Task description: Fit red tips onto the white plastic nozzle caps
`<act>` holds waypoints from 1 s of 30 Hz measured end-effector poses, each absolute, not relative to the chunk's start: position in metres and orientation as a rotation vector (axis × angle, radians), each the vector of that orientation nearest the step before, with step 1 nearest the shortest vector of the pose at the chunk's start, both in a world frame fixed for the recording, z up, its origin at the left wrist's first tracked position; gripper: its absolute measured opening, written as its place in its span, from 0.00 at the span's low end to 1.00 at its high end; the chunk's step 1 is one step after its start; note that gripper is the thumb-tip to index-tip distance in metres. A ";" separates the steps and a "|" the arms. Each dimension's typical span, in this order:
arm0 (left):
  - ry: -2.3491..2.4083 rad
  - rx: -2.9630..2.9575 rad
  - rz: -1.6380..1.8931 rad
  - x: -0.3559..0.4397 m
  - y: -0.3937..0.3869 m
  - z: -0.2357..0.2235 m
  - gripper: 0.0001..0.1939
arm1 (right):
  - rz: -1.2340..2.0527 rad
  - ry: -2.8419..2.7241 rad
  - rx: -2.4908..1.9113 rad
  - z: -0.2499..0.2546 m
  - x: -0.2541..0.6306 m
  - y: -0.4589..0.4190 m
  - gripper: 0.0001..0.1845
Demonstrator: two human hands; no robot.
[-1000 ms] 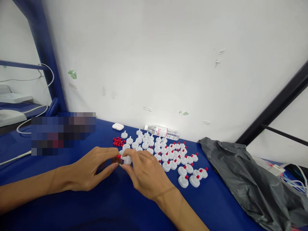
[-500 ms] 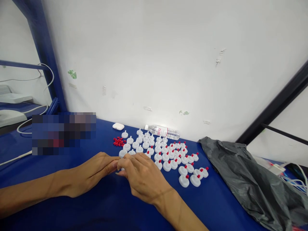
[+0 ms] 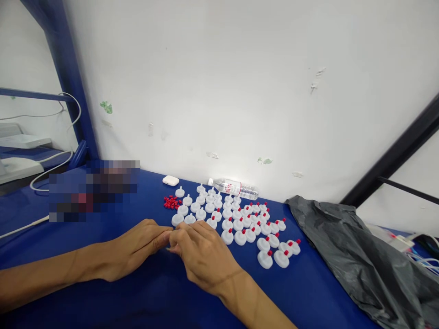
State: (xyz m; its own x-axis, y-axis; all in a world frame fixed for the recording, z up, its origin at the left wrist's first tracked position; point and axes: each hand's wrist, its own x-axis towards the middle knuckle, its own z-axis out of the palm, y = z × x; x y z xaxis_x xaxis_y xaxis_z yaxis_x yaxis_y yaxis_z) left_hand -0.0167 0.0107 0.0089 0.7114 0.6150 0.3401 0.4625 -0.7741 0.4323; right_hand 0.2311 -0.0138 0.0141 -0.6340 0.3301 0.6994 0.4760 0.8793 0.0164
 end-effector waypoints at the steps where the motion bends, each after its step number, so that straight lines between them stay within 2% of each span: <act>1: 0.832 2.599 0.674 -0.016 0.013 0.008 0.36 | -0.218 -2.328 -0.591 0.012 0.231 -0.013 0.06; 7: 0.823 2.605 0.619 -0.014 0.026 0.006 0.25 | 0.027 -2.453 -0.715 0.011 0.228 -0.013 0.13; 9: 0.834 2.622 0.608 -0.015 0.029 0.006 0.23 | 0.069 -2.453 -0.774 0.017 0.230 -0.016 0.11; 11: 0.846 2.639 0.600 -0.016 0.029 0.006 0.22 | 0.060 -2.420 -0.834 0.023 0.232 -0.017 0.05; 13: 0.861 2.650 0.595 -0.016 0.027 0.006 0.24 | 0.027 -2.380 -0.870 0.026 0.235 -0.015 0.02; 18: 0.928 2.653 0.646 -0.016 0.029 0.012 0.26 | -0.125 -2.268 -0.903 0.024 0.239 -0.007 0.06; 25: 1.378 2.552 0.893 -0.037 0.067 0.013 0.17 | -0.488 -2.156 -1.017 0.013 0.256 0.012 0.07; 30: 1.439 2.535 0.820 -0.049 0.084 0.002 0.14 | -0.467 -2.173 -1.005 0.001 0.265 0.021 0.08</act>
State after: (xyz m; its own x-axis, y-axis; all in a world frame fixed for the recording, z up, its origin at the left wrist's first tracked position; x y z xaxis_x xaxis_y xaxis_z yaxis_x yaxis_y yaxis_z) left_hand -0.0490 0.0842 0.0018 0.4036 0.8236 0.3984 0.7624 -0.5435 0.3512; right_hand 0.2650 0.0215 0.0008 -0.4639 0.5233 0.7148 0.7707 0.6362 0.0343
